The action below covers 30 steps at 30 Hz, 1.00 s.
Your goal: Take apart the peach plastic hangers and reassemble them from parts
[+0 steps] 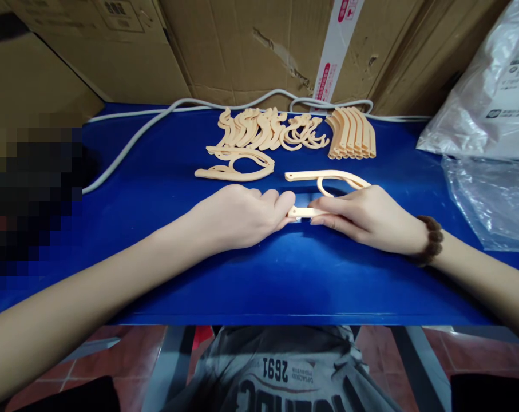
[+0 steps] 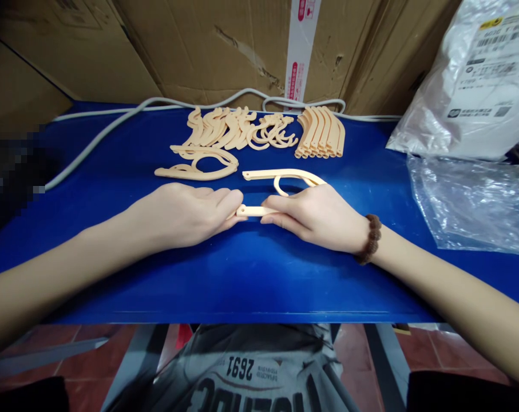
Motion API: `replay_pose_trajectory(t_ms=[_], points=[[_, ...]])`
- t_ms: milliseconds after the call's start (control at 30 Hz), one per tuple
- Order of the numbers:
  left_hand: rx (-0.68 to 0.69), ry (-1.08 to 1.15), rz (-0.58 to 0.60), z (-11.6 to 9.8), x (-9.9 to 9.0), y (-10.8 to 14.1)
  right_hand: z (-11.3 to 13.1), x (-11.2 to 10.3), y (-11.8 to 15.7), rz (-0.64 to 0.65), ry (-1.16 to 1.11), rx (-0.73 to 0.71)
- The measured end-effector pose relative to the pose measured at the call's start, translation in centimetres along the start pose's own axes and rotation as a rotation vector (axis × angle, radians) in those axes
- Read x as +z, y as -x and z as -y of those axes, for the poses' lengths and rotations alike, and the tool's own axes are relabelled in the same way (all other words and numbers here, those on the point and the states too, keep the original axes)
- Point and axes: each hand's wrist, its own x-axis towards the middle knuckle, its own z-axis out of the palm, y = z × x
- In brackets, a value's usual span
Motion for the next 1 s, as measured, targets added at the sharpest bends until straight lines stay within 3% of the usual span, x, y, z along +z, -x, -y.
replay_pose_trajectory(t_ms=[167,500,1000], points=[[0.021,-0.093,0.012,-0.20,-0.49,-0.14,-0.10,-0.27,-0.24,0.034,-0.107,-0.014],[0.002,-0.009,-0.130,-0.03,0.31,-0.09,-0.01,0.34,0.03,-0.064,0.123,-0.055],[-0.021,0.102,-0.106,-0.47,0.16,-0.11,-0.18,0.39,0.07,-0.066,0.158,-0.064]])
